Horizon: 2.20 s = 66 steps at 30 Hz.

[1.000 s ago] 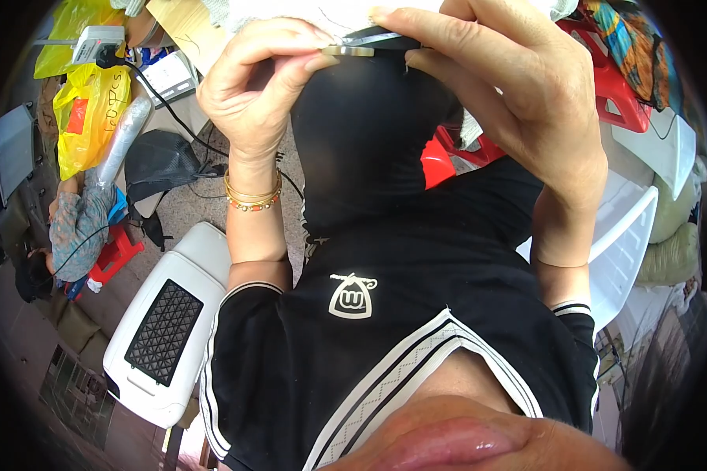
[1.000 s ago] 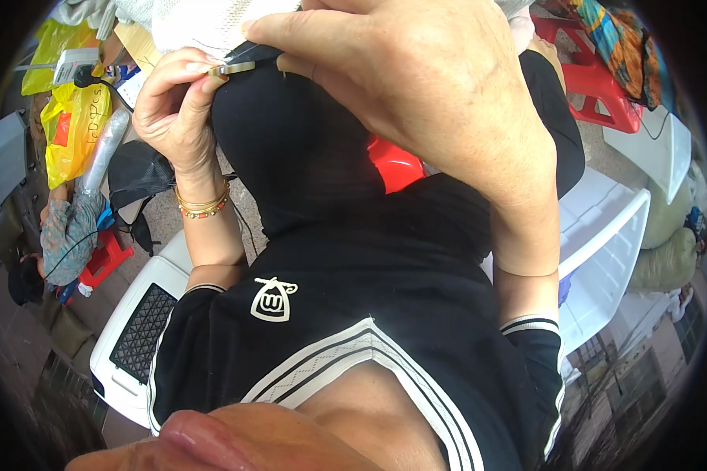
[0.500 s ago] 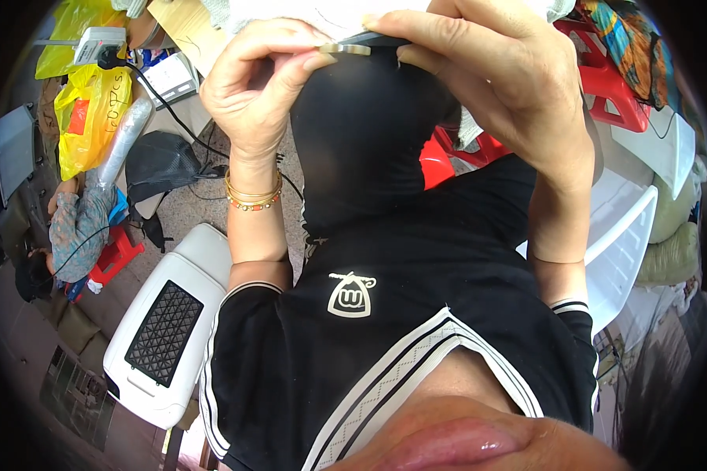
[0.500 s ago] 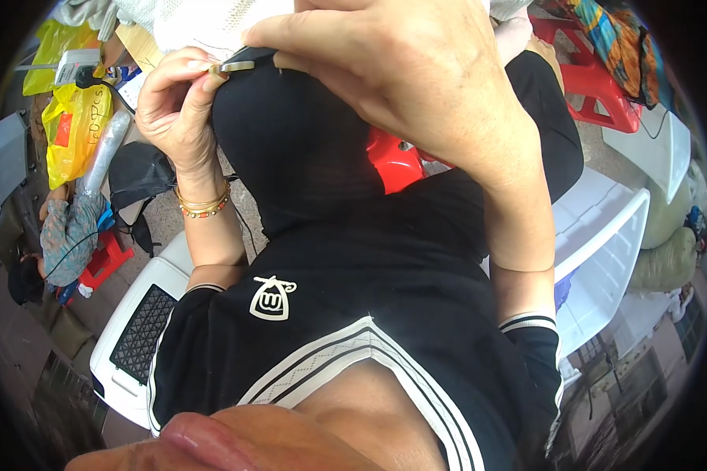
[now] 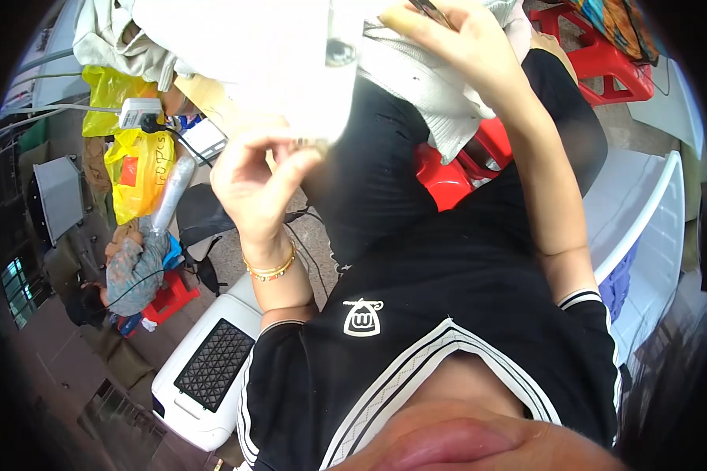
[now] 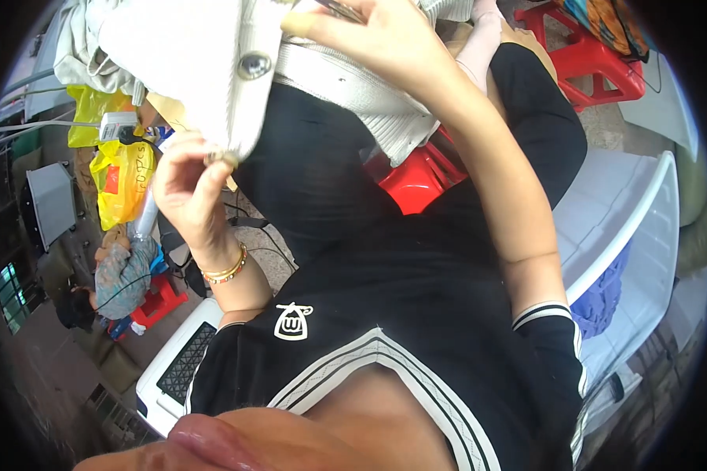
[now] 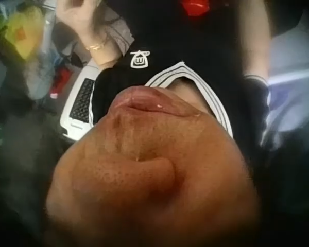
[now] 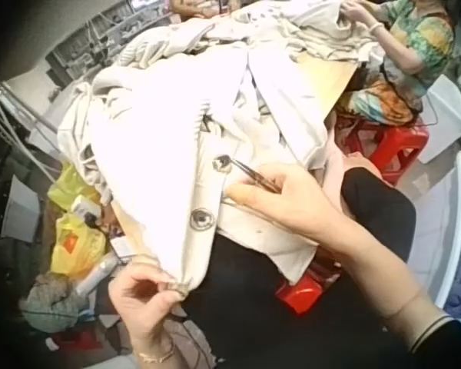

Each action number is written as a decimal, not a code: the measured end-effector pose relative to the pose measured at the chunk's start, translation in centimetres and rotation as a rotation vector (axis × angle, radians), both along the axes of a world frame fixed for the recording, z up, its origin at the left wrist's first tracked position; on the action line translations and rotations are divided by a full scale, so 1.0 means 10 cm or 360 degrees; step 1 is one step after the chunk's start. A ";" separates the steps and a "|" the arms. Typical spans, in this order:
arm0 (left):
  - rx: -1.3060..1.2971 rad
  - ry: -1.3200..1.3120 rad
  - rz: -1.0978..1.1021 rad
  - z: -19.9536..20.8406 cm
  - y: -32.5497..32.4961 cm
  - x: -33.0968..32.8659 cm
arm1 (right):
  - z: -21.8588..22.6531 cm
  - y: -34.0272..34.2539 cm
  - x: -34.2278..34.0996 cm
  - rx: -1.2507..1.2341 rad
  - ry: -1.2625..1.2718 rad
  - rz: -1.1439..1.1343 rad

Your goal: Trimming loose threads from a white knitted garment using small scissors.

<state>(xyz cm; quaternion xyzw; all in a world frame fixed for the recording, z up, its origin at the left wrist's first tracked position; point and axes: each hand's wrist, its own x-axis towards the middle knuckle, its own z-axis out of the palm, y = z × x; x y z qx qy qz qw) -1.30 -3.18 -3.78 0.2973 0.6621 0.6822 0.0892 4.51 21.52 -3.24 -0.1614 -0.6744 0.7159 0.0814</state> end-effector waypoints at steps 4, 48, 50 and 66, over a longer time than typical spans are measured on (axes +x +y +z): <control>0.0364 -0.0134 -0.0354 0.12 -0.02 0.23 | 0.06 0.01 -0.11 -0.0132 0.0142 0.0112; -0.0588 0.0863 0.0010 -0.02 0.02 0.37 | -0.27 -0.34 0.93 0.0747 0.0546 0.0124; -0.0790 0.1050 0.0041 0.01 0.06 0.38 | -0.28 -0.33 0.95 0.0705 0.0579 0.0171; -0.0592 0.1017 -0.0086 -0.06 -0.01 0.30 | -0.44 -0.41 0.94 0.0834 0.0674 0.0098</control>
